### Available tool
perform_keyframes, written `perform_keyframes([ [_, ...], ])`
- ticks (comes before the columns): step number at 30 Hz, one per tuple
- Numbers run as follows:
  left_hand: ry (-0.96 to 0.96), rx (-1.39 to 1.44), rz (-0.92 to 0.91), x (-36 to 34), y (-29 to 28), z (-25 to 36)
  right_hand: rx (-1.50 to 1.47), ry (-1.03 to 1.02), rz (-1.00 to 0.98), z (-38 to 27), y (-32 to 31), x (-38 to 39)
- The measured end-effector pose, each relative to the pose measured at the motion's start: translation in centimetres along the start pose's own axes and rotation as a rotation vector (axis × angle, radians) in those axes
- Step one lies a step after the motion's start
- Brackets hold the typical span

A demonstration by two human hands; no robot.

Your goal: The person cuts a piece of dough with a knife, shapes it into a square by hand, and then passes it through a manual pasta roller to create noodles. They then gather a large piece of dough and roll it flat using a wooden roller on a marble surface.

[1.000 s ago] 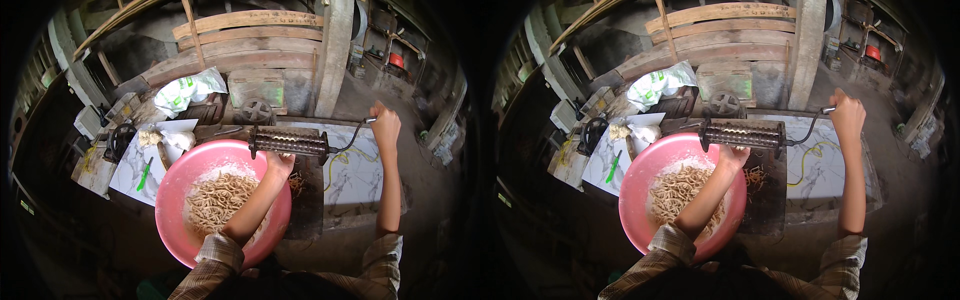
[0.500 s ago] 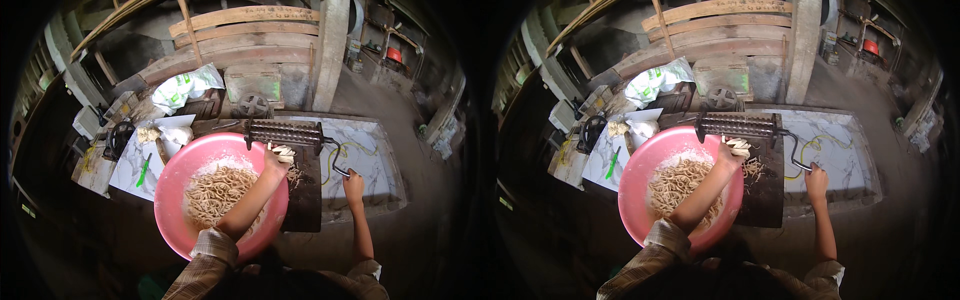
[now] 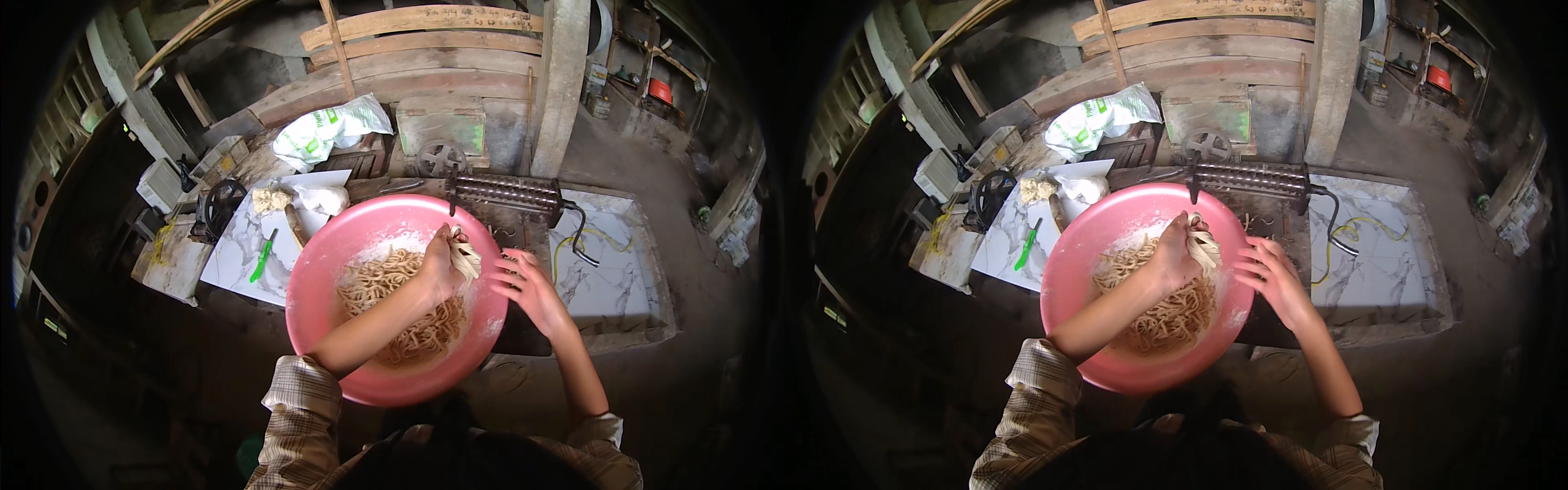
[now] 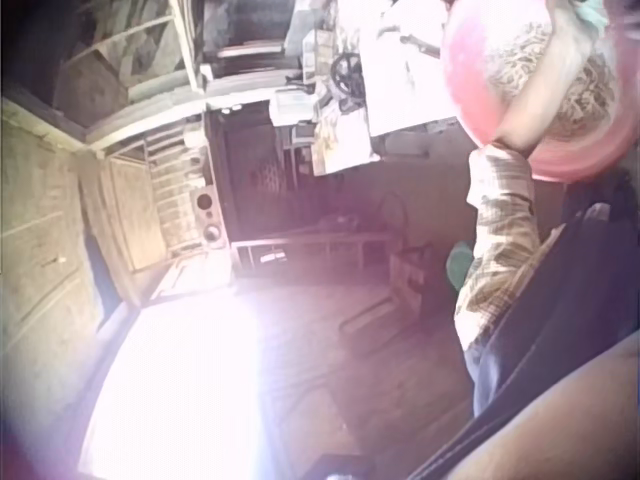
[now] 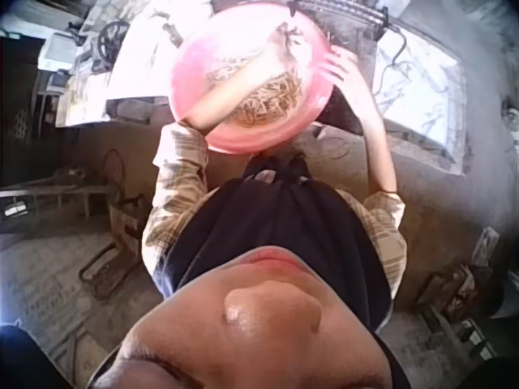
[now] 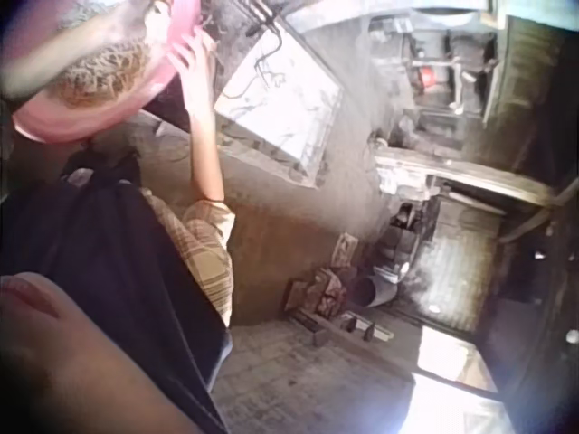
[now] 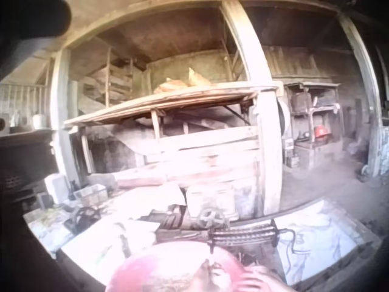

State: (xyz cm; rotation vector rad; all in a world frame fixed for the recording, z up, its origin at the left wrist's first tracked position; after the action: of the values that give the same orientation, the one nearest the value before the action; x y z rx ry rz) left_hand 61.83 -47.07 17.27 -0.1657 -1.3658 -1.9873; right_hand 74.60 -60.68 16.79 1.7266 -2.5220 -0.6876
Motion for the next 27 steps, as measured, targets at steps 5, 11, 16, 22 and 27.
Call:
perform_keyframes([
  [5,-0.169,-0.221,-0.187,5.1,-2.3,3.9,-0.531,0.499,-0.102,3.1,7.6,-1.6],
  [11,0.181,-0.798,-0.034,7.9,-7.2,9.1,-0.383,0.426,-0.136,6.7,12.4,-2.6],
  [16,0.299,-1.14,0.043,10.1,-10.2,12.2,-0.066,0.242,-0.007,7.3,16.5,-3.0],
  [22,0.72,-1.324,0.099,8.0,-11.8,12.8,0.404,0.085,-0.038,6.6,17.3,-4.7],
  [27,0.849,-1.382,0.093,6.2,-12.3,13.0,0.599,-0.166,-0.11,6.7,15.7,-6.6],
])
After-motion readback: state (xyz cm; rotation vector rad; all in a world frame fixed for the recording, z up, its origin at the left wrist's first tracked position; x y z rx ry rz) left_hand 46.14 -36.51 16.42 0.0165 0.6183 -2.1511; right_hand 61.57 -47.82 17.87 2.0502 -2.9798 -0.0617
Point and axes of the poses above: each hand's wrist, its own x-axis away from the middle knuckle, its own y-axis out of the palm, z = x × y, the point moved 1 cm from there along -x, towards the middle knuckle, and after that the axes turned 12 degrees about -y, right-handed, at the moved point
